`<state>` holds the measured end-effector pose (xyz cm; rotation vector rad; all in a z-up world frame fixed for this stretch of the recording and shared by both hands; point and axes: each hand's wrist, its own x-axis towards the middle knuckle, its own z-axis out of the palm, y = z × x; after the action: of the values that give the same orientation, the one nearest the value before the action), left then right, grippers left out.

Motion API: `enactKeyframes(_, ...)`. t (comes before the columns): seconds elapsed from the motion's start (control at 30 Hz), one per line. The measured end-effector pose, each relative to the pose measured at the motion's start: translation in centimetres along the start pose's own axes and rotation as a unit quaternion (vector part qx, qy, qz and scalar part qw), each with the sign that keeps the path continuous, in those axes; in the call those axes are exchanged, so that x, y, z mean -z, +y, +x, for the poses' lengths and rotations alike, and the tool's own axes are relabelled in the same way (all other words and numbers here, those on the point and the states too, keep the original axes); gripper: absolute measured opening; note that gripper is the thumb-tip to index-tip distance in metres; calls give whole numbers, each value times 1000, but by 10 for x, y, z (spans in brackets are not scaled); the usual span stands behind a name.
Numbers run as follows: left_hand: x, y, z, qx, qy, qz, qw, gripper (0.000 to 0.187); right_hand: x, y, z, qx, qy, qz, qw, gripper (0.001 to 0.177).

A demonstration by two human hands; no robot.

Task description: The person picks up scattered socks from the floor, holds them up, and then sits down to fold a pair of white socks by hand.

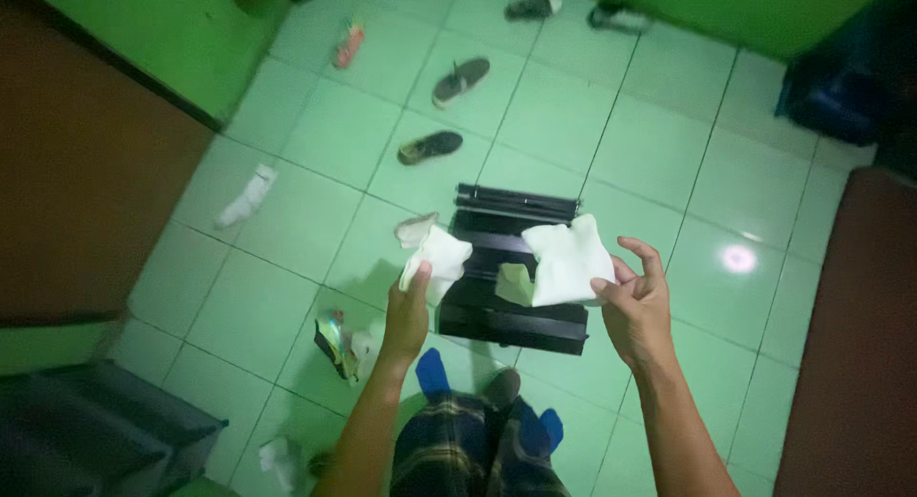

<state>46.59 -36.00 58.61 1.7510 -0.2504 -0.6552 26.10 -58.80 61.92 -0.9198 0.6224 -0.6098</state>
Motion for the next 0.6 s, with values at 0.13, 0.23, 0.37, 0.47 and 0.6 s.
enactKeyframes(0.13, -31, 65, -45, -112, -71, -163, 978, 43, -3, -80, -50, 14, -43, -62, 997, 63)
enactKeyframes(0.23, -59, 100, -73, -93, -95, -172, 976, 40, 11, -124, -81, 12, -95, -101, 990, 56)
enactKeyframes(0.37, -97, 128, -115, -56, -162, -223, 960, 38, 44, -157, -111, 49, -184, -15, 982, 39)
enactKeyframes(0.47, -124, 146, -141, -77, -217, -269, 935, 38, 61, -168, -123, 56, -231, 59, 970, 32)
enactKeyframes(0.6, -155, 153, -166, -62, -297, -317, 898, 38, 56, -156, -129, 126, -117, -190, 967, 25)
